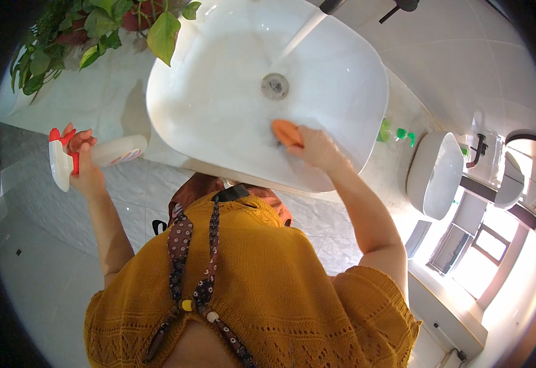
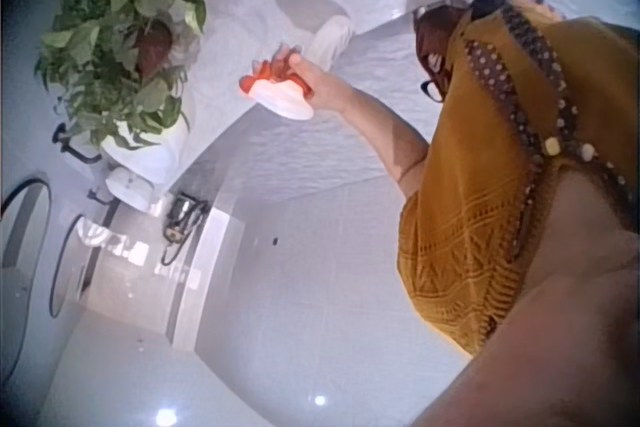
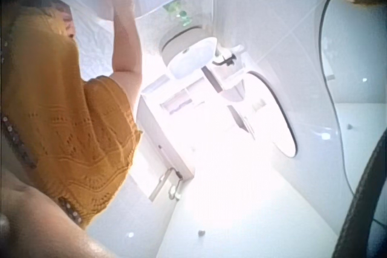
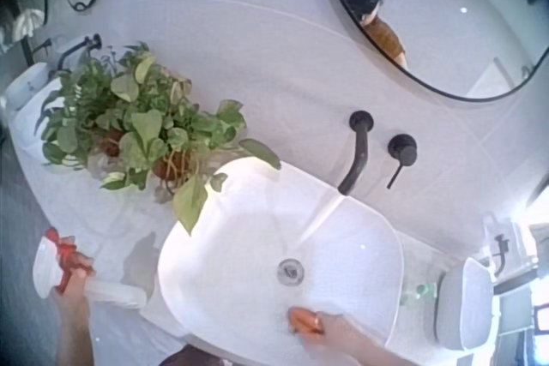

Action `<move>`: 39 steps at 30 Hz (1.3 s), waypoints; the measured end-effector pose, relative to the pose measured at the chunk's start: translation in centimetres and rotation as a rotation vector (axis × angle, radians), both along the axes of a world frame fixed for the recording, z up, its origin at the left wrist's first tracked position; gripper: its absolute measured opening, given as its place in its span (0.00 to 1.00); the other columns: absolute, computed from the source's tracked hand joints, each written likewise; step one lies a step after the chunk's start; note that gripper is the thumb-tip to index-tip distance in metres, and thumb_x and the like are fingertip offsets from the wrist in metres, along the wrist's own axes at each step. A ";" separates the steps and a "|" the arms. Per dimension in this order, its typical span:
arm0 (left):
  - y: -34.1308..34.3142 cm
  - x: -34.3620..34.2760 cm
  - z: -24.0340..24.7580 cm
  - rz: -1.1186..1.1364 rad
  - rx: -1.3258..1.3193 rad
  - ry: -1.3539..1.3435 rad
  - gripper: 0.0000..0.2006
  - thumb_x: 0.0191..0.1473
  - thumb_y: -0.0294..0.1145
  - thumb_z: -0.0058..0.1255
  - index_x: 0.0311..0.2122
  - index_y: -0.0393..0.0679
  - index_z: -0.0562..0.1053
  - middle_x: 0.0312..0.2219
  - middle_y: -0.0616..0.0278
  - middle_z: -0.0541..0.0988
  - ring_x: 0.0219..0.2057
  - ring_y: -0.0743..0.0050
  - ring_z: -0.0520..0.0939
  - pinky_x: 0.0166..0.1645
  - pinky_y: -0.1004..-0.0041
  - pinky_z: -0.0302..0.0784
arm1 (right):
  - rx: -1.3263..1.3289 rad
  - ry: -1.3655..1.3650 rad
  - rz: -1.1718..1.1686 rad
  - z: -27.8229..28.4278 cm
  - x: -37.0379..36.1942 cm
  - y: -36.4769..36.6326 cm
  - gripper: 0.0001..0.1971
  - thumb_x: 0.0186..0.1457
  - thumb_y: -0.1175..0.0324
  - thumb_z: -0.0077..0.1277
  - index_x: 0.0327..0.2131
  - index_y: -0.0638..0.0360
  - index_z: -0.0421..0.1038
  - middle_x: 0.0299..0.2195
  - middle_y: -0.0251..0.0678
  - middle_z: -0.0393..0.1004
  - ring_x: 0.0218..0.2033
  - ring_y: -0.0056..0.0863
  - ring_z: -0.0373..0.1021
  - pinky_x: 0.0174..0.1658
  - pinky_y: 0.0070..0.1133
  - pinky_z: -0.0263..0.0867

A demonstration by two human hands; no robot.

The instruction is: The person washes their hands at a sink, then retrieves a spray bottle and a scrub brush. They spray the sink basin and scrub it thoroughly, rinsing the brush under running water. The person repeats this process on a second adjacent sink.

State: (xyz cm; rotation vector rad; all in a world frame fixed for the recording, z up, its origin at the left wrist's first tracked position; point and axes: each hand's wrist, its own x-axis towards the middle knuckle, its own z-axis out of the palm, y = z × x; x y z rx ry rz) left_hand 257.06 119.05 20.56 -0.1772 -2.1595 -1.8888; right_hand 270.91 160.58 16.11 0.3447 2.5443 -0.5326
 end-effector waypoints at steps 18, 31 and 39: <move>0.2 0.1 -0.3 0.026 0.047 -0.006 0.21 0.45 0.21 0.44 0.47 0.35 0.60 0.30 0.59 0.73 0.29 0.77 0.70 0.39 0.77 0.66 | -0.188 0.297 0.026 -2.6 -17.3 -10.6 0.21 0.42 0.55 0.51 0.35 0.62 0.64 0.33 0.47 0.70 0.36 0.44 0.67 0.38 0.33 0.64; 0.6 -0.1 0.1 0.018 0.021 0.052 0.21 0.46 0.22 0.44 0.48 0.34 0.58 0.30 0.57 0.73 0.31 0.76 0.71 0.39 0.76 0.68 | 0.509 0.150 -0.160 0.5 -11.1 9.3 0.15 0.52 0.61 0.40 0.41 0.58 0.59 0.34 0.44 0.70 0.36 0.41 0.67 0.37 0.32 0.62; 0.7 0.7 0.5 0.000 -0.019 0.024 0.24 0.46 0.20 0.42 0.51 0.36 0.55 0.33 0.56 0.72 0.32 0.75 0.71 0.40 0.75 0.69 | 0.294 -0.218 -0.022 2.6 -2.2 5.3 0.16 0.42 0.63 0.50 0.34 0.62 0.65 0.25 0.43 0.71 0.27 0.34 0.68 0.30 0.28 0.64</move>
